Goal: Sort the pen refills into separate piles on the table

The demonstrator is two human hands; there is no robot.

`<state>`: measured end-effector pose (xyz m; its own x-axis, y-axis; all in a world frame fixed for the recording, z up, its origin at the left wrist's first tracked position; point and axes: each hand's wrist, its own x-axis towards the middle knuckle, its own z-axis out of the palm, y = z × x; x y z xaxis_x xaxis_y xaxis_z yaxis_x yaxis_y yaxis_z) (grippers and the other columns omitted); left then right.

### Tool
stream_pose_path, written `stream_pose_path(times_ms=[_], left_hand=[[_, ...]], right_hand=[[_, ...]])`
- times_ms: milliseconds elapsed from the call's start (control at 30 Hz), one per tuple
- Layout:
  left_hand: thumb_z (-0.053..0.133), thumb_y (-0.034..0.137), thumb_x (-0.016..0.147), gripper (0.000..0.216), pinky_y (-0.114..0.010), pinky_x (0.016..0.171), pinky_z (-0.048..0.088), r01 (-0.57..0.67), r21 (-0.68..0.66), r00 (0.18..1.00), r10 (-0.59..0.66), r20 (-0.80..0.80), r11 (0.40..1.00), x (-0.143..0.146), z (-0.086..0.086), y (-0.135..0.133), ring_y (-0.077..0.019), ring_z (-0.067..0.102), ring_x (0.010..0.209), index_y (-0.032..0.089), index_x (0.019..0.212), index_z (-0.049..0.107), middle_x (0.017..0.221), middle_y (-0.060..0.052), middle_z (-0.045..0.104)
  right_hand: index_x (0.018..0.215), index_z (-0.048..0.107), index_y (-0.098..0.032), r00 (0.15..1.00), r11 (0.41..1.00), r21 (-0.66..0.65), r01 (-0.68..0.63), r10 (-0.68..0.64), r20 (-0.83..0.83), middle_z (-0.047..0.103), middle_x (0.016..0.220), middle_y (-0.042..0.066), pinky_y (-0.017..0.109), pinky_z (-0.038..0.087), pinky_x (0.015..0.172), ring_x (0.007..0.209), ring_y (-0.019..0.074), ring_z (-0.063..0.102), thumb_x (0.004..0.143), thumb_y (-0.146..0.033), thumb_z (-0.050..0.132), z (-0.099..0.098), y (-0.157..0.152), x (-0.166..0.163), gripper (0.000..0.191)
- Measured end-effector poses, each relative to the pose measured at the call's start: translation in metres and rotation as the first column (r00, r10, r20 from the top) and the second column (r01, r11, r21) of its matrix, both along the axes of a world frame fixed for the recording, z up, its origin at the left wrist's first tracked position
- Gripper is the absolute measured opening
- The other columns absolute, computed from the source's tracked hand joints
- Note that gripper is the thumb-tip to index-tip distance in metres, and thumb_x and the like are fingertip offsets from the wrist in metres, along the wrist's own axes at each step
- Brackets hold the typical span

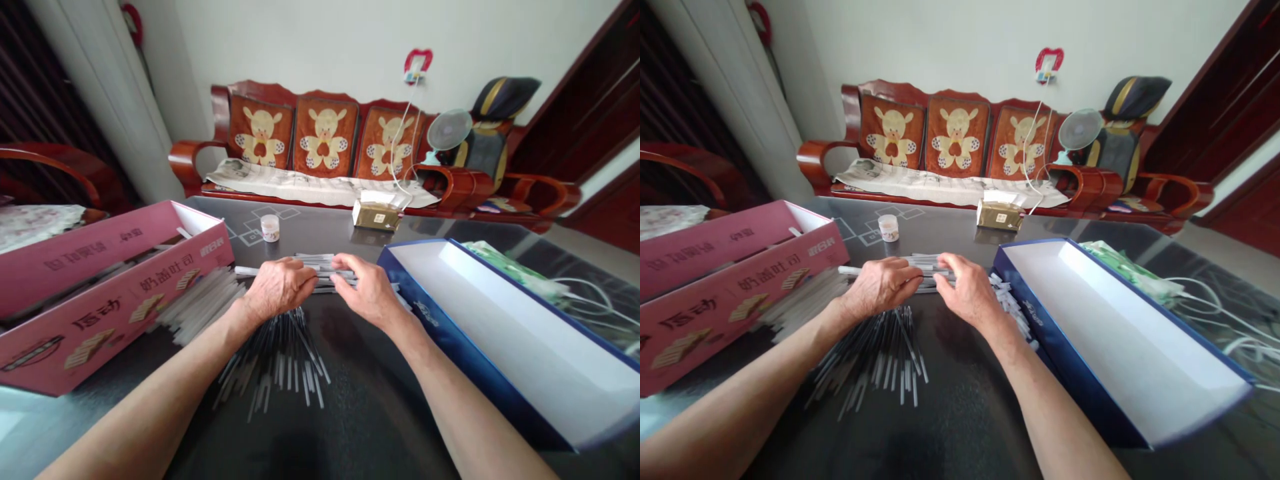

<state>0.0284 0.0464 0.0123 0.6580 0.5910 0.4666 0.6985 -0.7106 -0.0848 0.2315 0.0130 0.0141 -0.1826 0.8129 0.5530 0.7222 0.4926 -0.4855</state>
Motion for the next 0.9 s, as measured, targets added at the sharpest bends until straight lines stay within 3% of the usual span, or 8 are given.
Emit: stream_pose_path(times_ms=[133, 300, 400, 500, 600, 667, 767, 900], left_hand=[[0.034, 0.041, 0.095, 0.038, -0.026, 0.06, 0.038, 0.072, -0.006, 0.997, -0.072, -0.037, 0.997, -0.004, 0.005, 0.001, -0.0159, 0.057, 0.072, 0.022, 0.096, 0.066, 0.074, -0.003, 0.061], [0.04, 0.029, 0.091, 0.027, -0.027, 0.06, 0.042, 0.018, 0.004, 0.997, -0.018, -0.079, 1.0, -0.019, 0.01, 0.011, -0.0185, 0.057, 0.076, 0.021, 0.102, 0.064, 0.078, -0.004, 0.06], [0.039, 0.022, 0.091, 0.029, -0.027, 0.066, 0.046, -0.028, 0.001, 0.999, 0.028, 0.02, 1.0, -0.025, 0.01, 0.017, -0.0185, 0.059, 0.081, 0.02, 0.11, 0.061, 0.084, -0.005, 0.063], [0.038, 0.02, 0.092, 0.031, -0.029, 0.076, 0.049, 0.014, -0.009, 0.992, -0.013, 0.122, 1.0, -0.024, 0.009, 0.021, -0.0174, 0.061, 0.087, 0.018, 0.115, 0.059, 0.09, -0.006, 0.066], [0.036, 0.019, 0.093, 0.036, -0.03, 0.08, 0.05, 0.1, -0.008, 0.979, -0.097, 0.181, 0.995, -0.021, 0.01, 0.021, -0.0166, 0.061, 0.087, 0.016, 0.125, 0.053, 0.093, -0.007, 0.067], [0.037, 0.02, 0.093, 0.042, -0.03, 0.079, 0.05, 0.144, -0.017, 0.969, -0.138, 0.207, 0.989, -0.017, 0.009, 0.018, -0.0159, 0.061, 0.084, 0.015, 0.134, 0.045, 0.092, -0.007, 0.066], [0.039, 0.022, 0.093, 0.049, -0.029, 0.075, 0.052, 0.168, -0.055, 0.967, -0.154, 0.201, 0.984, -0.009, 0.006, 0.012, -0.0157, 0.061, 0.078, 0.013, 0.141, 0.035, 0.087, -0.006, 0.065], [0.037, 0.023, 0.094, 0.05, -0.031, 0.076, 0.053, 0.202, -0.082, 0.968, -0.186, 0.169, 0.976, 0.002, 0.0, 0.004, -0.0179, 0.063, 0.085, 0.009, 0.141, 0.031, 0.095, -0.011, 0.066]], right_hand=[[0.096, 0.068, -0.024, 0.976, 0.996, -0.063, -0.068, 0.08, 0.202, 0.072, 0.087, 0.005, 0.028, 0.044, 0.072, 0.08, 0.0197, 0.066, 0.087, -0.022, 0.051, 0.001, -0.009, -0.012, 0.019], [0.076, 0.071, -0.019, 0.888, 0.938, -0.261, 0.229, -0.092, 0.45, 0.07, 0.075, 0.007, 0.027, 0.04, 0.064, 0.072, 0.0196, 0.064, 0.08, -0.017, 0.054, 0.009, -0.009, 0.006, 0.018], [0.071, 0.071, -0.019, 0.921, 0.847, -0.502, 0.177, 0.037, 0.388, 0.07, 0.072, 0.004, 0.024, 0.039, 0.059, 0.067, 0.0168, 0.063, 0.074, -0.02, 0.059, 0.008, -0.01, 0.006, 0.013], [0.068, 0.071, -0.019, 0.949, 0.686, -0.727, 0.044, 0.198, 0.244, 0.067, 0.058, 0.001, 0.023, 0.036, 0.049, 0.054, 0.0141, 0.059, 0.071, -0.025, 0.061, 0.003, -0.016, -0.005, 0.012], [0.064, 0.07, -0.017, 0.958, 0.582, -0.805, -0.113, 0.278, 0.066, 0.066, 0.055, 0.002, 0.022, 0.037, 0.046, 0.049, 0.013, 0.057, 0.075, -0.032, 0.058, -0.001, -0.019, -0.013, 0.023], [0.068, 0.07, -0.016, 0.97, 0.641, -0.741, -0.201, 0.233, -0.061, 0.069, 0.062, 0.003, 0.022, 0.04, 0.049, 0.052, 0.0131, 0.059, 0.08, -0.035, 0.055, -0.002, -0.016, -0.014, 0.027], [0.085, 0.07, -0.017, 0.958, 0.799, -0.566, -0.202, 0.04, -0.285, 0.072, 0.077, 0.004, 0.024, 0.046, 0.055, 0.063, 0.0153, 0.065, 0.081, -0.036, 0.055, -0.002, -0.008, -0.016, 0.025], [0.101, 0.067, -0.02, 0.837, 0.859, -0.476, -0.188, -0.113, -0.535, 0.072, 0.089, 0.005, 0.027, 0.05, 0.056, 0.075, 0.0192, 0.067, 0.077, -0.042, 0.061, -0.001, -0.001, -0.022, 0.032]])
